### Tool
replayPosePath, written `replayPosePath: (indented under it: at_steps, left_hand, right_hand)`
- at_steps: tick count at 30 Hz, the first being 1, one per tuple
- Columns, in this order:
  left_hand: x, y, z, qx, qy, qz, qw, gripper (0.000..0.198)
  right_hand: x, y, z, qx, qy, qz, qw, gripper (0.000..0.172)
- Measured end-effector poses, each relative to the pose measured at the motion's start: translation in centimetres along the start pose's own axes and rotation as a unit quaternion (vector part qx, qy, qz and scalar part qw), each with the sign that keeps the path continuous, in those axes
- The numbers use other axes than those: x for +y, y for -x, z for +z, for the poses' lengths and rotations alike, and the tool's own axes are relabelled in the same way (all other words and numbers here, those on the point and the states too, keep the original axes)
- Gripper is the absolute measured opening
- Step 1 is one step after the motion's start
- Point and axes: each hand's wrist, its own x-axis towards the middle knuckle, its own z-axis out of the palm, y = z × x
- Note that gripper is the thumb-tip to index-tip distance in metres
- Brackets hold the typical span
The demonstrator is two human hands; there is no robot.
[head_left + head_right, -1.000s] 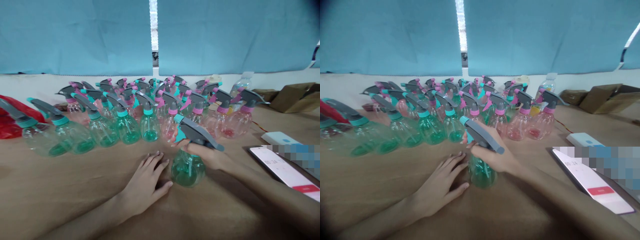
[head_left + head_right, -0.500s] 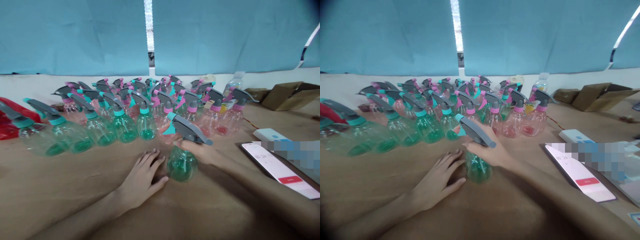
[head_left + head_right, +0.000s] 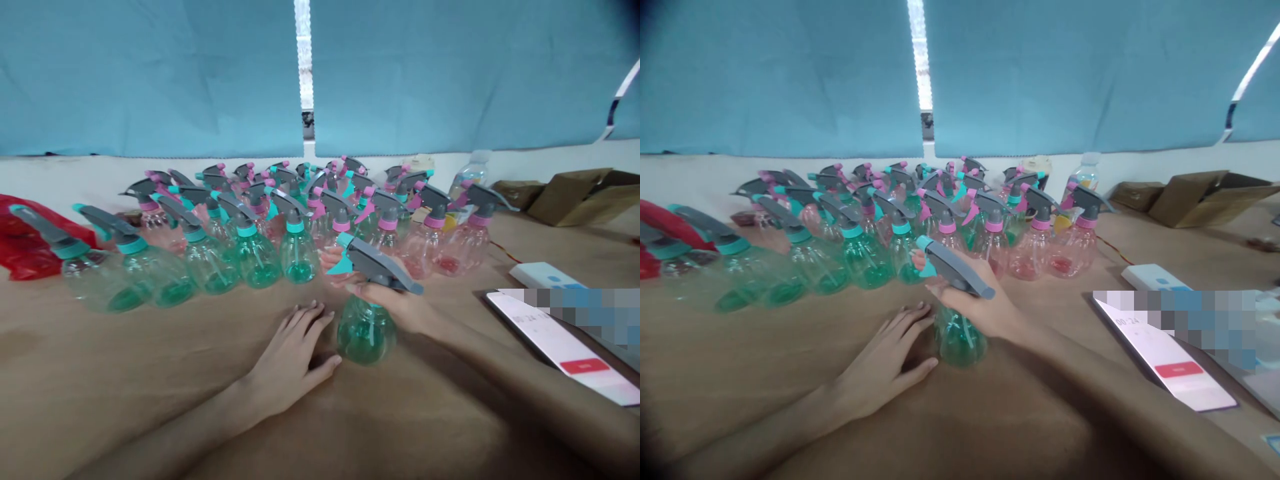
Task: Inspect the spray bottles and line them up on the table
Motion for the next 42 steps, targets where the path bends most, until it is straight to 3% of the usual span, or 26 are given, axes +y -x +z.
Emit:
replayPosePath:
  at_steps: [8, 14, 18, 22, 25, 36, 39, 42]
  left_hand:
    - [0.3, 0.4, -0.4, 0.032, 0.088, -0.024, 0.995, 0.068]
    - [1.2, 1.5, -1.2, 0.058, 0.166, -0.032, 0.984, 0.071]
    - [0.9, 3.4, -1.6, 0.078, 0.201, -0.069, 0.974, 0.070]
    - [-0.3, 6.2, -2.3, 0.093, 0.217, -0.116, 0.965, 0.075]
    - [-1.3, 8.6, -3.2, 0.113, 0.209, -0.147, 0.960, 0.077]
    - [-6.3, 16.6, -6.9, 0.253, 0.149, -0.265, 0.919, 0.068]
    - [-8.0, 18.7, -7.7, 0.274, 0.124, -0.271, 0.914, 0.063]
    - [-9.8, 20.5, -8.6, 0.291, 0.120, -0.304, 0.899, 0.057]
  right_hand:
    - [0.4, 0.1, 0.4, 0.005, -0.042, 0.020, 0.999, 0.017]
    - [-0.6, 0.2, 2.9, 0.020, -0.029, 0.015, 0.999, 0.026]
    - [-1.9, -0.1, 5.8, 0.034, 0.008, -0.010, 0.999, 0.022]
    - [-3.1, -1.1, 9.2, -0.007, -0.014, -0.025, 1.000, 0.028]
    - [-3.8, -2.0, 12.3, -0.033, -0.041, -0.044, 0.998, 0.022]
    - [-7.0, -5.7, 24.0, -0.140, -0.071, -0.076, 0.985, 0.026]
    - [-7.7, -7.4, 26.0, -0.189, -0.035, -0.084, 0.978, 0.031]
    - [-8.7, -9.6, 27.0, -0.286, 0.025, -0.103, 0.952, 0.035]
